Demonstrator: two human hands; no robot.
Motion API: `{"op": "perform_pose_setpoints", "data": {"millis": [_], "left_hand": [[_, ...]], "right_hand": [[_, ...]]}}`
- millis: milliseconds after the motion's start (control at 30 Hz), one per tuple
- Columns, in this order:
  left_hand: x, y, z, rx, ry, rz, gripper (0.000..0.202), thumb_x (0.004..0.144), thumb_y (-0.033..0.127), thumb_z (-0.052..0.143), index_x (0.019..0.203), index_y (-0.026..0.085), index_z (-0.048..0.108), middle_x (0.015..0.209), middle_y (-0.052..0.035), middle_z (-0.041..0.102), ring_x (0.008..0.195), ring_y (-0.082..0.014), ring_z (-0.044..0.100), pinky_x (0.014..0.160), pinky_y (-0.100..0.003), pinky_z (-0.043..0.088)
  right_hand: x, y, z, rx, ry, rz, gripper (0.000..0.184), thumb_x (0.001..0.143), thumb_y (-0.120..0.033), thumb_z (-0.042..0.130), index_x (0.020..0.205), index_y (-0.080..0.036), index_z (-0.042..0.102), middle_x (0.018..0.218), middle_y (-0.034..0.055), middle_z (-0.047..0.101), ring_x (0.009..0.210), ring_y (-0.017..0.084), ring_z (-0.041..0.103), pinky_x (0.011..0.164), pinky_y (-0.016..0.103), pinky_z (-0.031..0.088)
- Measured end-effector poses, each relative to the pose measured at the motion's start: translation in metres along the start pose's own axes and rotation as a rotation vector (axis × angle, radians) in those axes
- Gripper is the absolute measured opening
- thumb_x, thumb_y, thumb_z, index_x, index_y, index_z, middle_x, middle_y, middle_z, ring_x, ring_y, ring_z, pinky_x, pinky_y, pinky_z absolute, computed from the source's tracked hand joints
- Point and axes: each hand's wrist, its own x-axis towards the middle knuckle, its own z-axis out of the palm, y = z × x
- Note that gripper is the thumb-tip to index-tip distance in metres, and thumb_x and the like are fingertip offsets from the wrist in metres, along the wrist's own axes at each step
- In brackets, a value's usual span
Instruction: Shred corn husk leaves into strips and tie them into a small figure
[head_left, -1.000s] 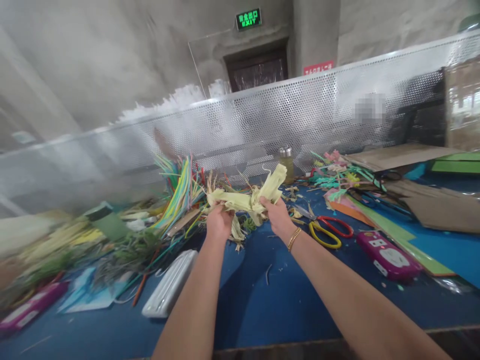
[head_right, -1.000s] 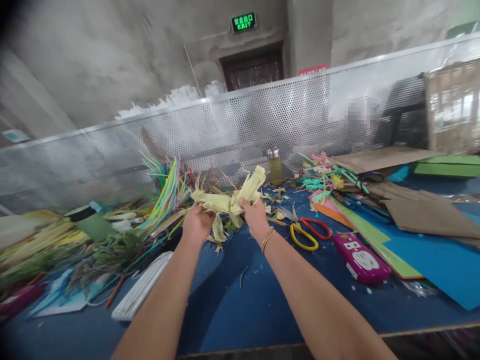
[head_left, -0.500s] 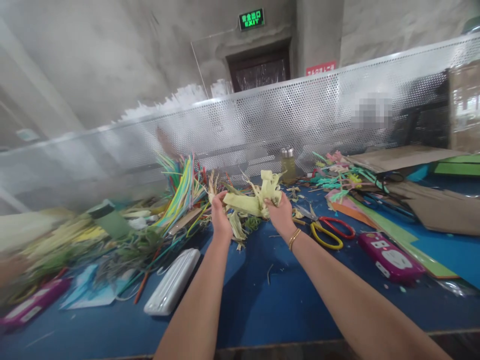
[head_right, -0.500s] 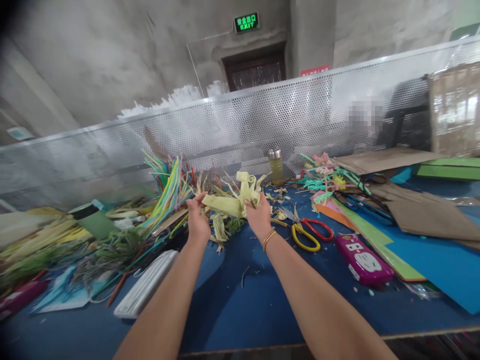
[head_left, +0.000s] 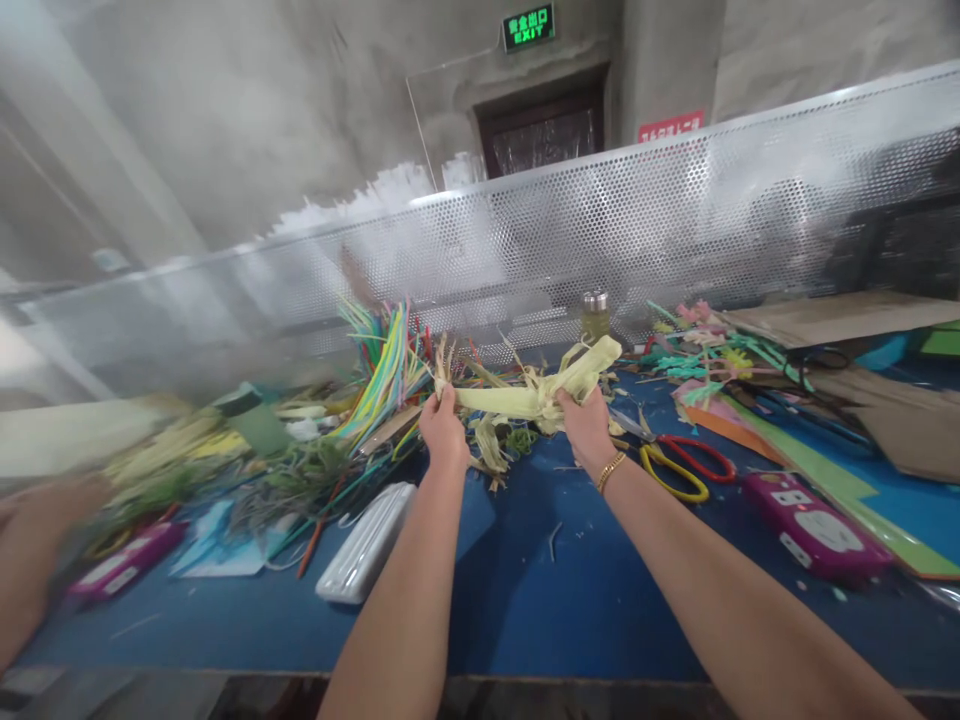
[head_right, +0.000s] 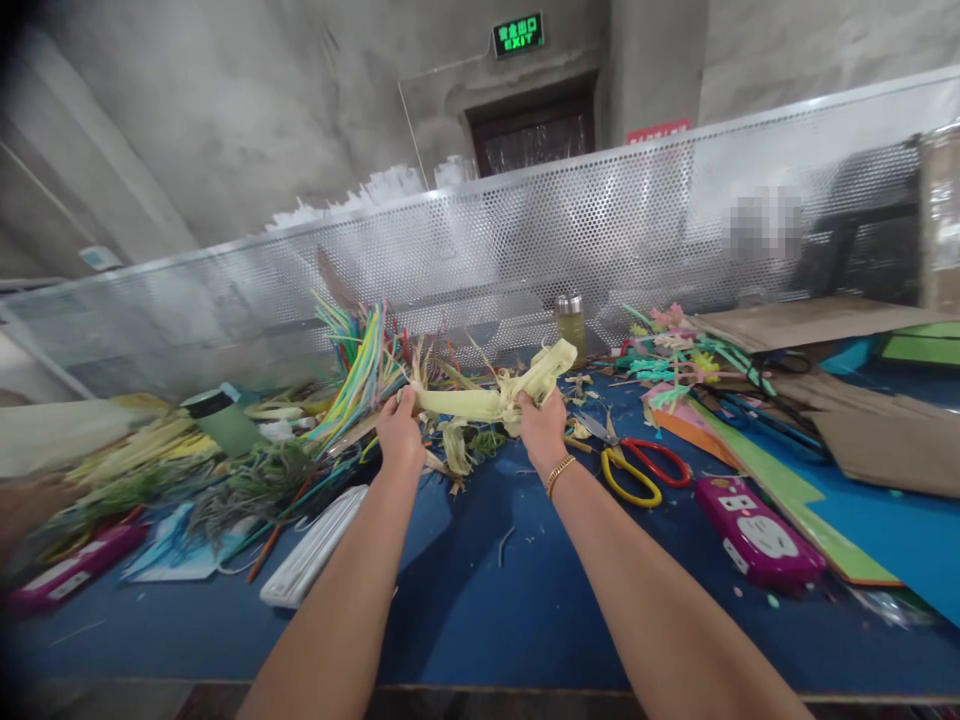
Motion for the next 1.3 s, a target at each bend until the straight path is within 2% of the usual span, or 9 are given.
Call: {"op": "perform_pose_setpoints", "data": {"millis": [200, 500, 700, 900, 1000, 1067, 1133, 1200, 1300], "left_hand": [[0.001, 0.003, 0.000, 0.000, 0.059, 0.027, 0.041, 0.073, 0.055, 0.063, 0.072, 0.014, 0.059, 0.060, 0.0028, 0.051, 0.051, -0.0071, 0.045, 0.050, -0.020, 0.038], [0.012, 0.010, -0.003, -0.180, 0.227, -0.134, 0.026, 0.087, 0.039, 0.050, 0.085, 0.014, 0.057, 0.074, -0.0015, 0.060, 0.063, -0.0107, 0.059, 0.054, -0.020, 0.046], [0.012, 0.014, -0.001, -0.276, 0.211, -0.131, 0.025, 0.088, 0.039, 0.052, 0.084, 0.015, 0.056, 0.072, -0.0001, 0.059, 0.059, -0.0081, 0.058, 0.053, -0.018, 0.045], [0.002, 0.018, 0.002, -0.031, 0.140, -0.136, 0.037, 0.085, 0.050, 0.052, 0.076, 0.015, 0.056, 0.054, 0.0034, 0.052, 0.045, -0.0077, 0.049, 0.044, -0.019, 0.036], [-0.007, 0.019, 0.005, -0.008, 0.071, -0.184, 0.040, 0.083, 0.053, 0.052, 0.080, 0.014, 0.059, 0.058, 0.0005, 0.059, 0.048, -0.0096, 0.055, 0.044, -0.019, 0.036], [-0.012, 0.020, 0.008, -0.031, 0.009, -0.212, 0.043, 0.083, 0.054, 0.052, 0.081, 0.012, 0.060, 0.061, -0.0027, 0.063, 0.052, -0.0120, 0.059, 0.046, -0.020, 0.038], [-0.016, 0.019, 0.010, -0.054, -0.048, -0.222, 0.046, 0.081, 0.056, 0.053, 0.081, 0.011, 0.062, 0.061, -0.0047, 0.064, 0.054, -0.0141, 0.062, 0.047, -0.021, 0.040], [-0.020, 0.018, 0.014, -0.072, -0.107, -0.216, 0.047, 0.079, 0.058, 0.055, 0.080, 0.011, 0.063, 0.060, -0.0054, 0.064, 0.055, -0.0157, 0.063, 0.049, -0.023, 0.042], [-0.030, 0.016, 0.019, -0.096, -0.222, -0.199, 0.048, 0.076, 0.060, 0.059, 0.076, 0.012, 0.063, 0.059, -0.0059, 0.064, 0.055, -0.0166, 0.063, 0.049, -0.024, 0.043]], "right_hand": [[-0.001, -0.002, 0.002, 0.107, 0.048, 0.097, 0.035, 0.070, -0.031, 0.060, 0.102, -0.017, 0.058, 0.100, 0.0078, 0.069, 0.089, 0.020, 0.063, 0.080, 0.035, 0.051], [-0.002, -0.003, 0.005, 0.255, 0.023, 0.191, 0.035, 0.072, -0.035, 0.060, 0.102, -0.018, 0.057, 0.097, 0.0069, 0.069, 0.084, 0.018, 0.065, 0.073, 0.033, 0.053], [-0.002, -0.004, 0.004, 0.336, 0.042, 0.325, 0.033, 0.068, -0.033, 0.062, 0.097, -0.019, 0.057, 0.086, 0.0034, 0.069, 0.074, 0.018, 0.065, 0.064, 0.031, 0.054], [0.004, -0.005, -0.004, 0.156, 0.048, 0.350, 0.035, 0.064, -0.032, 0.064, 0.095, -0.019, 0.055, 0.084, 0.0046, 0.067, 0.072, 0.019, 0.064, 0.063, 0.032, 0.052], [0.011, -0.012, -0.015, -0.196, 0.204, 0.264, 0.051, 0.059, -0.032, 0.069, 0.105, -0.015, 0.055, 0.104, 0.0142, 0.064, 0.098, 0.028, 0.060, 0.083, 0.043, 0.049], [0.011, -0.023, -0.019, -0.400, 0.247, 0.072, 0.059, 0.060, -0.033, 0.070, 0.114, -0.013, 0.053, 0.121, 0.0199, 0.056, 0.117, 0.034, 0.048, 0.099, 0.050, 0.036], [0.005, -0.038, -0.020, -0.496, 0.149, -0.200, 0.052, 0.067, -0.032, 0.067, 0.115, -0.015, 0.055, 0.125, 0.0181, 0.054, 0.123, 0.033, 0.042, 0.104, 0.052, 0.027], [-0.007, -0.051, -0.015, -0.503, -0.055, -0.386, 0.031, 0.078, -0.033, 0.059, 0.106, -0.019, 0.060, 0.113, 0.0128, 0.062, 0.115, 0.028, 0.049, 0.102, 0.047, 0.030], [-0.026, -0.061, -0.004, -0.492, -0.289, -0.429, 0.023, 0.081, -0.036, 0.057, 0.095, -0.020, 0.064, 0.097, 0.0089, 0.067, 0.095, 0.024, 0.058, 0.091, 0.038, 0.039]]}}
